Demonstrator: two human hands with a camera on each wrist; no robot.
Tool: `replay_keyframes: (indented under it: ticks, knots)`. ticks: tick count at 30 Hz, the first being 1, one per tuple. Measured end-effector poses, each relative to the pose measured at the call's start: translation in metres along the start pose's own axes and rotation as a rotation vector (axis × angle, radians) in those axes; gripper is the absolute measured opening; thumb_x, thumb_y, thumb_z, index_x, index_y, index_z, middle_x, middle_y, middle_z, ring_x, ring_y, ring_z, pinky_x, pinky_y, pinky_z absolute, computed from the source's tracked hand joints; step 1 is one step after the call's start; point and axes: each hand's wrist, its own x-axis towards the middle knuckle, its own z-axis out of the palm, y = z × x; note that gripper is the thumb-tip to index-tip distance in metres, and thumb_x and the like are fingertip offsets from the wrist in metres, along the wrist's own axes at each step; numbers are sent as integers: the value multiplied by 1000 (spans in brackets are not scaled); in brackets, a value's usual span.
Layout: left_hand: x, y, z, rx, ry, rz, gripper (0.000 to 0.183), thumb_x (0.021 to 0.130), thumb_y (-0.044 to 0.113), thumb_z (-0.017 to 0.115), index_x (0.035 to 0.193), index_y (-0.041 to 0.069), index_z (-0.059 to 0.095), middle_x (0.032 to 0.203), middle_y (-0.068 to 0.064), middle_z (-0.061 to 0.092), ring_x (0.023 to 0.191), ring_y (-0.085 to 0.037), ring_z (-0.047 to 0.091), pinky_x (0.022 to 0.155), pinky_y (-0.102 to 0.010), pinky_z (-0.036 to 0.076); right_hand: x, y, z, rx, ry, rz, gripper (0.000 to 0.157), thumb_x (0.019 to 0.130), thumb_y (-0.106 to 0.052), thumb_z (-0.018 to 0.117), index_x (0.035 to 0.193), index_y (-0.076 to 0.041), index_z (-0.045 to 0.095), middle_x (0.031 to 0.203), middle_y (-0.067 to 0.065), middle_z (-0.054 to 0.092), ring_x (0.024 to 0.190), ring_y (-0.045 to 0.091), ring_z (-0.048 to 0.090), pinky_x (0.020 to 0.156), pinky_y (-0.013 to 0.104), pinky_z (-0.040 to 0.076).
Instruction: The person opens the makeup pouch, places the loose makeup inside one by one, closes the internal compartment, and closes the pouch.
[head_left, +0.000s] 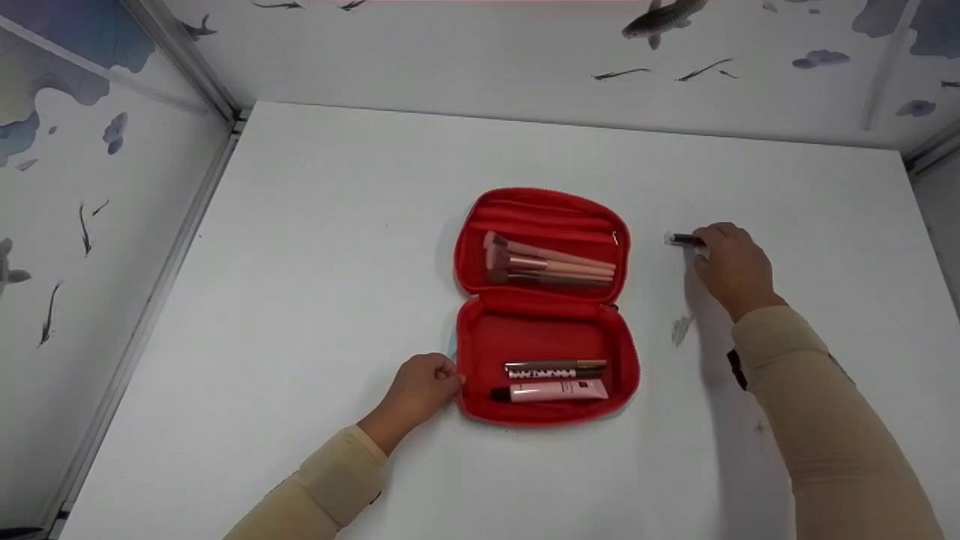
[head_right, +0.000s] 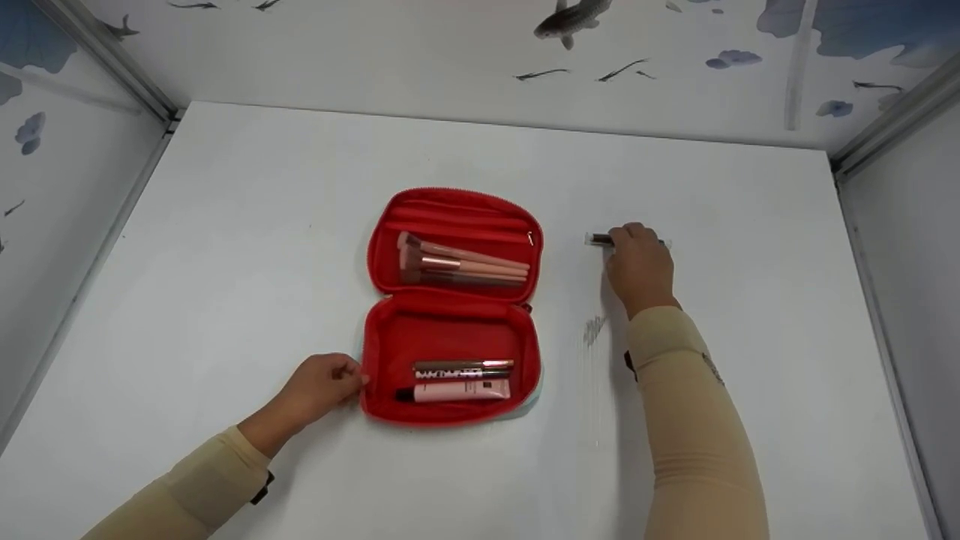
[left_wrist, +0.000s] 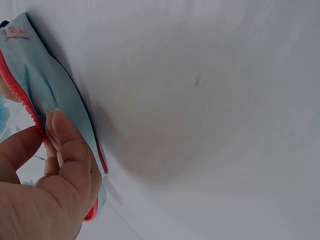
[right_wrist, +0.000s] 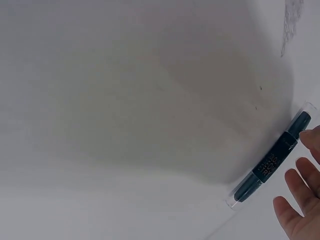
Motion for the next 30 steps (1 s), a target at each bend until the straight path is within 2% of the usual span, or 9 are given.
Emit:
replay_keyframes:
  ticks: [12, 23, 30]
  knots:
    - [0, -2, 0, -3, 11, -1, 10, 90, 10, 61, 81, 6, 62, 66, 2, 55, 66, -13, 48, 60, -24, 40, 9, 2, 6, -87, -7, -1, 38, 88, 4, 58, 125, 9, 52, 128, 33, 48, 115, 50, 47, 88, 61, 44]
    - [0, -1, 0, -1, 14, -2, 10, 91, 11, 62, 82, 6, 63, 67, 1, 55, 67, -14, 49, 60, -24, 41, 13, 4, 7, -135, 34, -36, 30, 89, 5, 56, 119, 11, 57, 121, 34, 52, 107, 51, 53, 80, 59, 47]
    - [0, -1, 1, -8, 17, 27, 9, 90, 9, 63, 82, 4, 63, 67, 1, 54, 66, -12, 48, 61, -25, 41, 16, 5, 10, -200, -12, -20, 26, 94, 5, 50, 119, 10, 57, 121, 34, 53, 106, 50, 53, 82, 58, 47]
